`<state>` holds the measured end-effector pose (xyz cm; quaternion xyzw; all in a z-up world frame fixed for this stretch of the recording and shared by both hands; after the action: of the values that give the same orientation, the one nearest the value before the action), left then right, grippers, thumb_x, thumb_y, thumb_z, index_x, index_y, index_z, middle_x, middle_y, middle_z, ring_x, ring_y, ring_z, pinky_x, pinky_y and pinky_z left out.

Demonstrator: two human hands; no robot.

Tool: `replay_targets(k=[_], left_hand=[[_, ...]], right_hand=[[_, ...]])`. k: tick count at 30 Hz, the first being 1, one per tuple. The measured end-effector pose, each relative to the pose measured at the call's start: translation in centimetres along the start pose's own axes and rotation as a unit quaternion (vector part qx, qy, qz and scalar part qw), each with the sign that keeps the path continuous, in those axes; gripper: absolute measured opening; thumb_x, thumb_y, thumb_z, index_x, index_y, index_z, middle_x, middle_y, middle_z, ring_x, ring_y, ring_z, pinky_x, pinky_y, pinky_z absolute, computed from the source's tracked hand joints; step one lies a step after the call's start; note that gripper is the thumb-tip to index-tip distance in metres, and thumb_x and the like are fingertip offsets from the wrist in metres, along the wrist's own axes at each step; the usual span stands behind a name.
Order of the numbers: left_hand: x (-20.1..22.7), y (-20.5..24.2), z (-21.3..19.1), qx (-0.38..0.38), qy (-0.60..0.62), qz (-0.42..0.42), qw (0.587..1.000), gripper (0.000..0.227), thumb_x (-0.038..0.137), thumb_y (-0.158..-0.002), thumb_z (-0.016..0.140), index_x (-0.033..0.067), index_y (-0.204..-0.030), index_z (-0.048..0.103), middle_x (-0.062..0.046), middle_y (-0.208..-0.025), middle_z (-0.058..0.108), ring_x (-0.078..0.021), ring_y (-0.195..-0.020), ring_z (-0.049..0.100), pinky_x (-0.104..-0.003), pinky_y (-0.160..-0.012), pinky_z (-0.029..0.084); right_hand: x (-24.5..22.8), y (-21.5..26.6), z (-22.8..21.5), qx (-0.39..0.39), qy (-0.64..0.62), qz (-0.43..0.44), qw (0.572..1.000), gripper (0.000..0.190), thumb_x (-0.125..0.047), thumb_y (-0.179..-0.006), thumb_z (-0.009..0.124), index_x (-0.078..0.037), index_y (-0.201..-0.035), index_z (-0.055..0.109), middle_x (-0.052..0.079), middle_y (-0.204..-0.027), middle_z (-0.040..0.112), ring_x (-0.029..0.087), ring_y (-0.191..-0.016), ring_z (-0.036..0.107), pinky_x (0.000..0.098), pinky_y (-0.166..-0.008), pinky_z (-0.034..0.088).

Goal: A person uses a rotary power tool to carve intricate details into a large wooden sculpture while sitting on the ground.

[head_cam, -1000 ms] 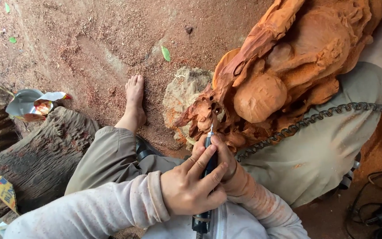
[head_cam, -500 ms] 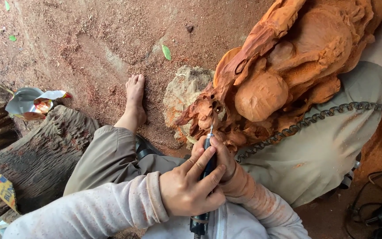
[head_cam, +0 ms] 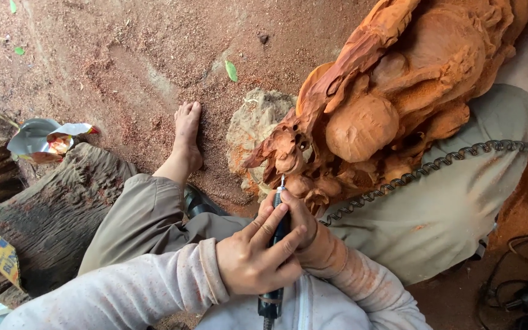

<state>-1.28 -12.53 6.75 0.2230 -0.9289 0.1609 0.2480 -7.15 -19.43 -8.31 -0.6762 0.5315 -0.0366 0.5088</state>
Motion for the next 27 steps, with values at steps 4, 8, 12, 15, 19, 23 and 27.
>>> replay_targets(k=[4,8,12,15,19,23,27], left_hand=[[0.8,1.3,0.2,0.003,-0.026,0.005,1.000,0.012,0.010,-0.085,0.071,0.0075,-0.082,0.060,-0.024,-0.122,0.066,-0.0571,-0.113,0.066,-0.067,-0.096,0.058],[0.7,2.0,1.1,-0.013,0.091,-0.087,0.992,0.021,0.009,-0.093,0.068,0.0099,-0.113,0.062,-0.028,-0.149,0.045,-0.0473,-0.137,0.050,-0.055,-0.114,0.046],[1.8,5.3,4.1,0.001,0.377,-0.283,0.882,0.083,-0.013,-0.070,0.050,0.0099,-0.149,0.041,-0.023,-0.151,0.042,-0.0398,-0.124,0.060,-0.039,-0.102,0.053],[3.2,5.4,6.8,0.077,0.471,-0.356,0.803,0.075,-0.005,-0.085,0.048,0.0045,-0.157,0.026,-0.023,-0.140,0.056,-0.0216,-0.081,0.065,-0.029,-0.070,0.057],[3.4,5.7,10.9,0.093,0.496,-0.371,0.780,0.082,0.010,-0.103,0.047,0.0127,-0.164,-0.008,-0.041,-0.154,0.033,-0.0565,-0.129,0.050,-0.058,-0.097,0.054],[2.7,5.0,12.7,0.111,0.527,-0.373,0.755,0.083,0.017,-0.106,0.047,0.0130,-0.163,-0.012,-0.039,-0.155,0.033,-0.0535,-0.127,0.053,-0.059,-0.098,0.053],[2.2,4.6,12.0,0.120,0.546,-0.377,0.738,0.082,0.019,-0.106,0.047,0.0186,-0.164,-0.012,-0.038,-0.155,0.035,-0.0518,-0.121,0.059,-0.057,-0.094,0.056]], right_hand=[[1.6,1.7,-1.1,-0.173,-0.554,0.284,0.764,0.027,-0.007,-0.109,0.038,-0.013,-0.135,0.043,0.014,-0.110,0.060,0.020,-0.089,0.058,0.0292,-0.081,0.053],[3.3,-4.0,-3.3,-0.256,-0.539,0.383,0.705,0.023,-0.022,-0.106,0.036,-0.007,-0.110,0.053,0.007,-0.095,0.061,0.016,-0.082,0.057,0.0280,-0.079,0.053],[5.6,-4.3,-4.7,-0.269,-0.483,0.484,0.678,0.044,-0.037,-0.109,0.036,-0.005,-0.090,0.059,0.009,-0.079,0.063,0.016,-0.068,0.056,0.0264,-0.068,0.049],[6.2,-3.6,-4.7,-0.364,-0.372,0.465,0.716,0.041,-0.033,-0.106,0.041,-0.006,-0.084,0.063,0.003,-0.071,0.058,0.010,-0.058,0.046,0.0221,-0.056,0.038],[6.7,-3.4,-4.3,-0.404,-0.216,0.316,0.831,0.034,-0.029,-0.101,0.063,-0.003,-0.080,0.067,0.018,-0.064,0.062,0.029,-0.065,0.066,0.0384,-0.064,0.053],[5.3,-6.1,-4.3,-0.386,-0.107,0.205,0.893,0.035,-0.033,-0.105,0.061,-0.011,-0.078,0.065,0.007,-0.070,0.057,0.026,-0.071,0.065,0.0326,-0.067,0.052],[5.2,-6.7,-4.2,-0.368,-0.096,0.167,0.910,0.034,-0.029,-0.107,0.062,-0.005,-0.083,0.065,0.007,-0.080,0.056,0.026,-0.077,0.063,0.0316,-0.071,0.052]])
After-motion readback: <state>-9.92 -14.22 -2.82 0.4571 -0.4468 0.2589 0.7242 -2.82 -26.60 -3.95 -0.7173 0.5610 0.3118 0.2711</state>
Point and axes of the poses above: each hand's wrist, its own y-axis away from the middle knuckle, its own z-axis out of the palm, x = y × z, the point moved 4 cm from there along -y, towards the middle knuckle
